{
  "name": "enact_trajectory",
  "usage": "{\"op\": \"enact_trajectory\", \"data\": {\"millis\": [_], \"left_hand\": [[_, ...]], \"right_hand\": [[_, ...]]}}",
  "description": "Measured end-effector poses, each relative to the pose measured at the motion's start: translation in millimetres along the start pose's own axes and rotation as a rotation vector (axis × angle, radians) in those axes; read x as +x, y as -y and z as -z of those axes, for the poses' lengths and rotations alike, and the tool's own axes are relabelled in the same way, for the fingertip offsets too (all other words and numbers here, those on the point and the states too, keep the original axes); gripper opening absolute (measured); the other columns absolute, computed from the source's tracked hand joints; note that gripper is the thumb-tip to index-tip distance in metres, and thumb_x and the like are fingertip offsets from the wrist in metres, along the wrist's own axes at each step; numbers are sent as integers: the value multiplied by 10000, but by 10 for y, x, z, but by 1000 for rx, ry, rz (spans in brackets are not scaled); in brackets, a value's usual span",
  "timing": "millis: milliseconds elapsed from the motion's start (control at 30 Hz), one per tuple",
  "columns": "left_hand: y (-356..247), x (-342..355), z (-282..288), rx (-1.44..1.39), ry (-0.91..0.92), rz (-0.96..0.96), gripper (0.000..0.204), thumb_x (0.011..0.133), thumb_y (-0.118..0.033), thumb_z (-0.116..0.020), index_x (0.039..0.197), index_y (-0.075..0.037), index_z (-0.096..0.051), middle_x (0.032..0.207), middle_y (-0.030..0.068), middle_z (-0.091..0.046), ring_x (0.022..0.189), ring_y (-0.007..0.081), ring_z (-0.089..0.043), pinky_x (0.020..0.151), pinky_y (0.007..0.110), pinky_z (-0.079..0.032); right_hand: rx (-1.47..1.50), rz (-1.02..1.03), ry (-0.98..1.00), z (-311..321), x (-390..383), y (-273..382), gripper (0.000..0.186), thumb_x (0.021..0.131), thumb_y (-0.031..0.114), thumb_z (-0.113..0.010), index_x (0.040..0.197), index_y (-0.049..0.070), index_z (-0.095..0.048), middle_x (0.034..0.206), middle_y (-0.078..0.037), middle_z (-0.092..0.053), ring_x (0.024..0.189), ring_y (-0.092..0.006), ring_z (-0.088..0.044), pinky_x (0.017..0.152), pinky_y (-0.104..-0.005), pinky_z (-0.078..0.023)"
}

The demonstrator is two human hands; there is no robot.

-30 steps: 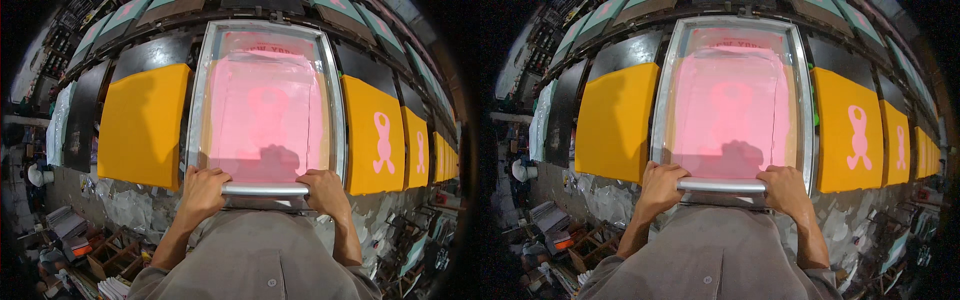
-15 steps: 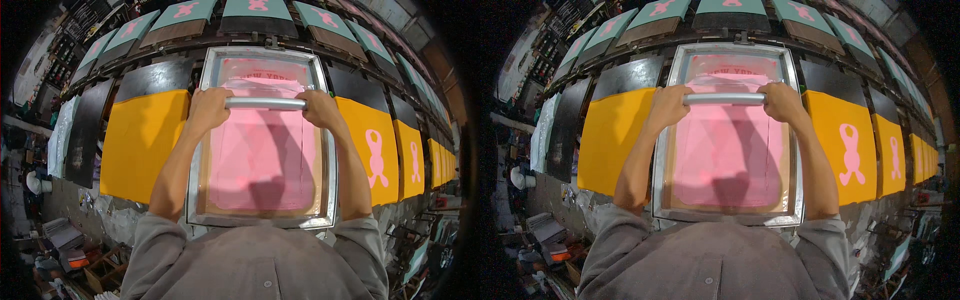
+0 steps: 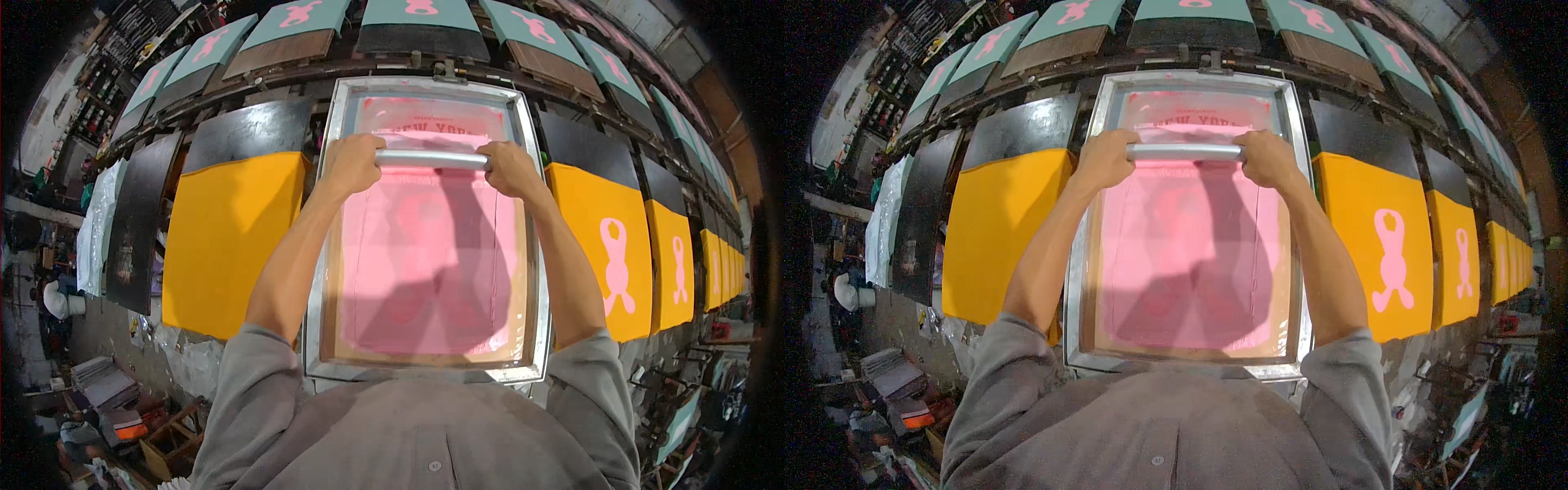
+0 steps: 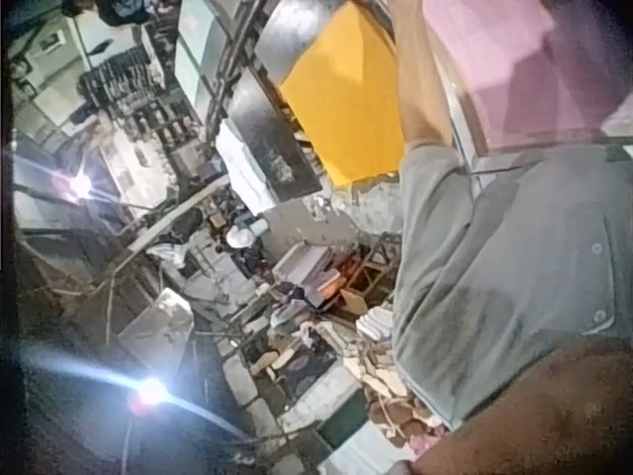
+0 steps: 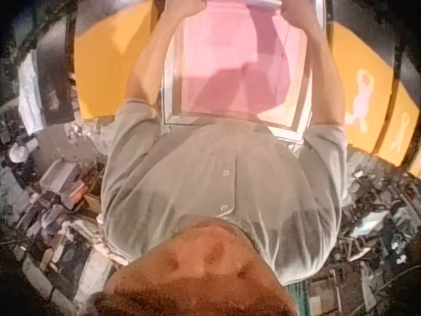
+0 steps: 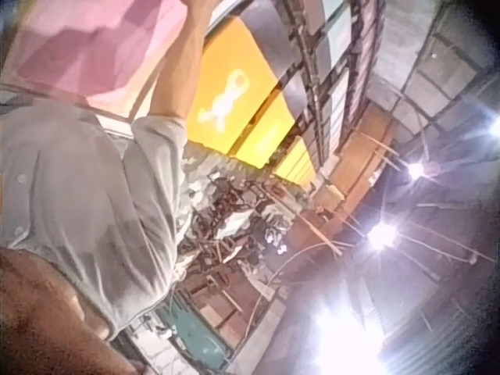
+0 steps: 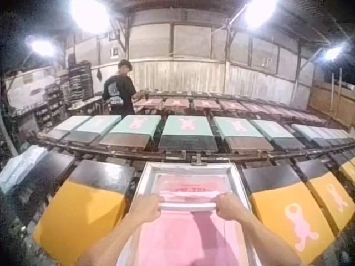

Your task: Manually applying ink to a screen printing frame and transferring the design to fabric, then preparing more ink.

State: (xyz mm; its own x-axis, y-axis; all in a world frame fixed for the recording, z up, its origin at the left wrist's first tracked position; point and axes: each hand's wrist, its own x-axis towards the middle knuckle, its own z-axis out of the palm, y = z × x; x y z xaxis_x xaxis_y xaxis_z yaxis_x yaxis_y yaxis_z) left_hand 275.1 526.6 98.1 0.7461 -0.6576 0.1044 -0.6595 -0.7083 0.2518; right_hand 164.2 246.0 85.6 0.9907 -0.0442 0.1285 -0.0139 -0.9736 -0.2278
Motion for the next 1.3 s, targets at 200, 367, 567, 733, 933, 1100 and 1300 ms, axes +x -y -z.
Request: {"op": "enact_trajectory", "data": {"millis": [200, 367, 567, 733, 933, 1100, 1300], "left_hand": [[59, 60, -93, 0, -53, -57, 300, 723, -79, -659, 1018, -99, -712, 1030, 115, -699, 974, 347, -652, 859, 468, -502], [11, -69, 107, 54, -98, -89, 296, 729, -75, -660, 1019, -107, -711, 1006, 96, -677, 979, 328, -643, 842, 463, -465], [-306, -1141, 322, -15, -97, -254, 339, 690, -100, -664, 1027, -98, -703, 938, 93, -659, 907, 306, -625, 794, 417, -398], [-676, -2250, 295, -53, 4, -206, 352, 675, -72, -664, 1025, -100, -694, 924, 79, -644, 866, 237, -608, 805, 382, -369], [-886, -2897, -78, -201, 21, -137, 435, 619, 35, -677, 1041, -68, -663, 1008, 60, -624, 949, 246, -577, 827, 384, -366], [-917, -3134, -132, -234, 121, -104, 541, 635, 33, -698, 1162, -57, -618, 1159, 112, -564, 1076, 302, -521, 893, 407, -373], [-491, -3299, -130, -517, -29, 147, 497, 888, -208, -672, 1320, -8, -531, 1224, 208, -537, 1195, 352, -495, 1036, 412, -358]], "right_hand": [[-23, -7, 11, -50, 85, 5, 279, 747, 11, -613, 976, 131, -717, 944, -150, -697, 924, -369, -668, 770, -487, -540], [4, -8, -109, 108, -125, 130, 255, 743, 6, -608, 950, 104, -720, 953, -138, -691, 907, -364, -659, 783, -470, -528], [76, 87, -87, 395, -1232, 551, 317, 692, -33, -665, 992, 61, -707, 952, -130, -686, 900, -349, -656, 776, -439, -514], [186, 82, 12, 373, -2248, 995, 381, 612, -58, -678, 980, 39, -701, 943, -121, -675, 866, -337, -648, 775, -426, -499], [164, -47, 113, 75, -2861, 1315, 485, 572, -83, -647, 1038, 48, -671, 1039, -101, -642, 996, -318, -600, 874, -432, -466], [233, -26, 120, 67, -3111, 1322, 573, 591, -57, -690, 1153, 42, -634, 1100, -125, -619, 1065, -336, -570, 1004, -439, -411], [713, -239, 57, 84, -3294, 738, 537, 796, 108, -766, 1284, 10, -566, 1199, -168, -605, 1127, -322, -572, 1011, -385, -419]]}}
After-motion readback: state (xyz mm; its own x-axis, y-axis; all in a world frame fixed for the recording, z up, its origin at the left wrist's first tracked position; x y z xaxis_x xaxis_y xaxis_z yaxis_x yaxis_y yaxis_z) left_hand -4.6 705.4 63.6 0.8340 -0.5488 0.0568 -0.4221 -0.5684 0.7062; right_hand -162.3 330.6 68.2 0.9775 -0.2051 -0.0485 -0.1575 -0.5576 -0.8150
